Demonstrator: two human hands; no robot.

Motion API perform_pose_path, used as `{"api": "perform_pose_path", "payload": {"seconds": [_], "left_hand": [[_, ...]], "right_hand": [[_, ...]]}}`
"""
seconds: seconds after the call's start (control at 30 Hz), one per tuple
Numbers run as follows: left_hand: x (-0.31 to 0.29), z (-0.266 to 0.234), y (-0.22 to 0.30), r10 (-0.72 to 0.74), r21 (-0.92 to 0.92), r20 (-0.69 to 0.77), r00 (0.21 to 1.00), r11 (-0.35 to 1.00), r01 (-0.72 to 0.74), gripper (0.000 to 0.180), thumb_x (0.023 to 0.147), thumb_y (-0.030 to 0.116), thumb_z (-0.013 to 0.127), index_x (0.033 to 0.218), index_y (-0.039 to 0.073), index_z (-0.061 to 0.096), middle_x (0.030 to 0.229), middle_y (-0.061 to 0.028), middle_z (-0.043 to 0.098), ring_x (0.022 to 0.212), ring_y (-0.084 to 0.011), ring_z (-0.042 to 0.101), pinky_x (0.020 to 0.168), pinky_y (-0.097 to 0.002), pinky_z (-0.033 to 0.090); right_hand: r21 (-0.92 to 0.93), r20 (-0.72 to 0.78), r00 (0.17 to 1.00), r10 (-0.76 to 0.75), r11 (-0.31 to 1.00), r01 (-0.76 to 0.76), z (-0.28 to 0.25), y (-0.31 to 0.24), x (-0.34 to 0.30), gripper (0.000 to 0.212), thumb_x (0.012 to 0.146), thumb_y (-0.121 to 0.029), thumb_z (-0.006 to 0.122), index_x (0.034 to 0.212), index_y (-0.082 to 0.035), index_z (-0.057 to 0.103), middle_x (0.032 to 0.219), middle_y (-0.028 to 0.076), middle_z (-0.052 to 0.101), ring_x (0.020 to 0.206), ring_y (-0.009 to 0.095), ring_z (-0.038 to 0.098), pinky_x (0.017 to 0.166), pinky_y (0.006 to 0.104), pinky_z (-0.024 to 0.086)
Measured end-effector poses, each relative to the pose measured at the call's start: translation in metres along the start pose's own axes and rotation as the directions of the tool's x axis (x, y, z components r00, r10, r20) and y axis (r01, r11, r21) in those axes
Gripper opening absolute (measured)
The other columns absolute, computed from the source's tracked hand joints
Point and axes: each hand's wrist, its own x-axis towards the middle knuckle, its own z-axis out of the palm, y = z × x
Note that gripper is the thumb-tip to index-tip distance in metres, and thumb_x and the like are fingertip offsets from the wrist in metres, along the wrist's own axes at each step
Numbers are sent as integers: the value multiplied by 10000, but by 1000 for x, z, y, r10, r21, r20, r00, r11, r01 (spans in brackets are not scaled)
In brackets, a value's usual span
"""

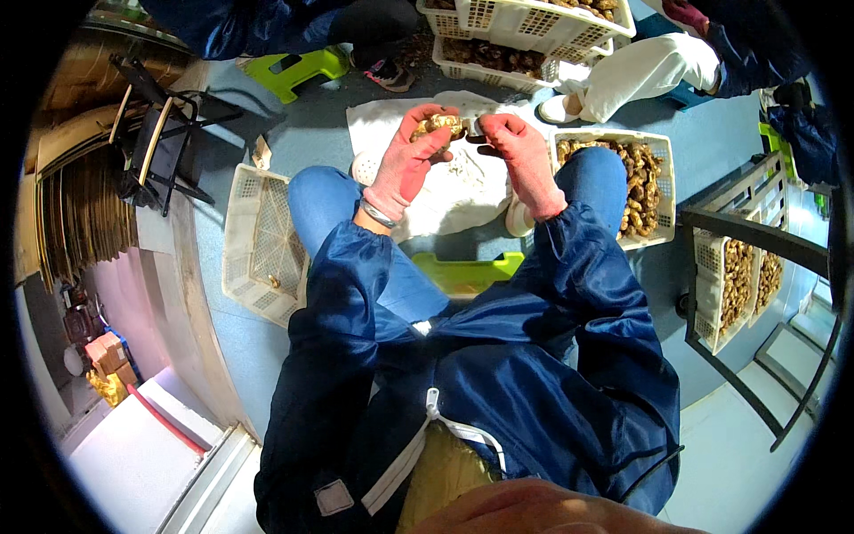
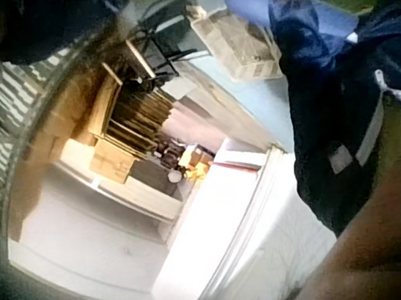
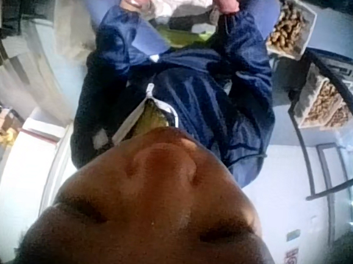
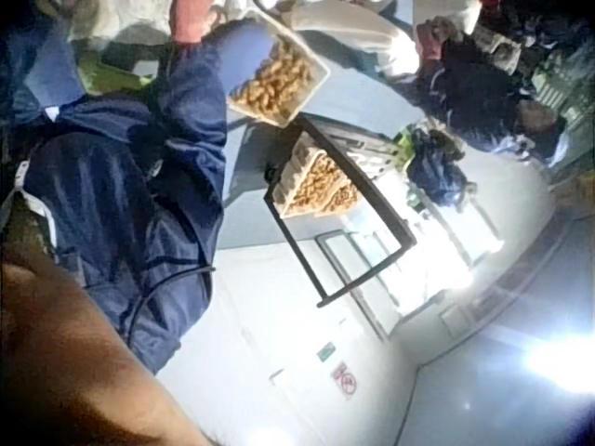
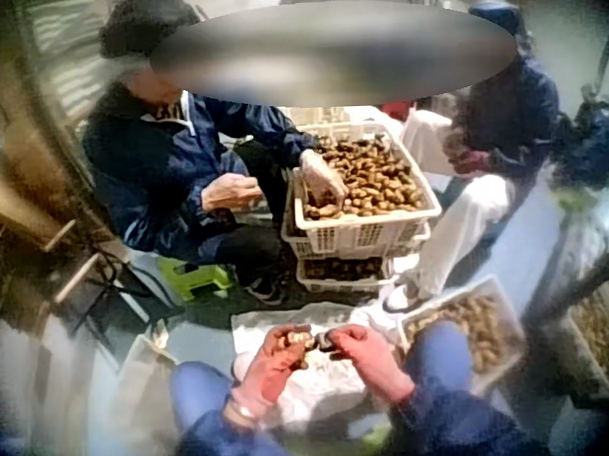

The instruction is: The person sorts ginger roots by hand, removing small pieces and placing the roots into different crates.

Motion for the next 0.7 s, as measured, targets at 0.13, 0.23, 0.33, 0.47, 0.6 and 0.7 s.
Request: {"api": "perform_pose_path", "payload": {"seconds": [0.13, 0.23, 0.33, 0.47, 0.6, 0.7], "left_hand": [[4, -6, -12, 22, -32, 47, 999, 999, -20, 310, 947, 101, 597, 1240, 140, 501, 1288, -43, 577, 1122, -160, 563, 823, -276, 503], [4, -5, -18, 20, -69, 21, 1000, 997, -18, 307, 948, 104, 599, 1237, 139, 500, 1286, -44, 576, 1114, -167, 564, 828, -299, 514], [5, 0, -24, 11, -82, -48, 999, 997, -15, 294, 961, 148, 593, 1239, 139, 496, 1276, -50, 578, 1100, -175, 569, 829, -316, 522], [5, 1, -27, 43, -194, -3, 999, 980, -43, 282, 982, 228, 568, 1235, 130, 489, 1261, -66, 577, 1079, -174, 575, 834, -321, 528], [7, -1, -27, 13, -146, -30, 999, 989, -17, 318, 1005, 241, 519, 1282, 94, 466, 1257, -83, 572, 1063, -173, 578, 841, -315, 527], [4, 2, -23, -37, -69, -29, 999, 997, 34, 372, 1013, 224, 498, 1346, 67, 439, 1256, -88, 568, 1049, -176, 586, 838, -313, 526]], "right_hand": [[-120, -46, 998, -32, 992, 26, -1, 7, 5, 294, 902, -280, 660, 975, 3, 685, 880, 40, 686, 803, 103, 627, 733, 256, 502], [-155, -53, 997, -60, 987, 51, 3, 6, 3, 283, 900, -267, 654, 972, 5, 687, 875, 43, 691, 794, 101, 628, 722, 255, 503], [-150, -44, 996, -83, 986, 75, 3, 8, 3, 271, 897, -251, 654, 976, 6, 688, 881, 46, 696, 792, 100, 628, 718, 253, 502], [-177, -34, 998, -53, 983, 46, -1, 4, 5, 223, 923, -173, 647, 1053, 7, 670, 949, 39, 681, 869, 112, 635, 767, 250, 508], [-211, 14, 997, -81, 974, 82, -1, 5, 5, 223, 915, -149, 646, 1071, 9, 673, 944, 28, 678, 854, 91, 609, 755, 231, 487], [-258, 45, 995, -93, 961, 102, 0, 4, 4, 230, 911, -143, 648, 1087, 3, 673, 948, 20, 674, 842, 75, 581, 753, 220, 468]]}}
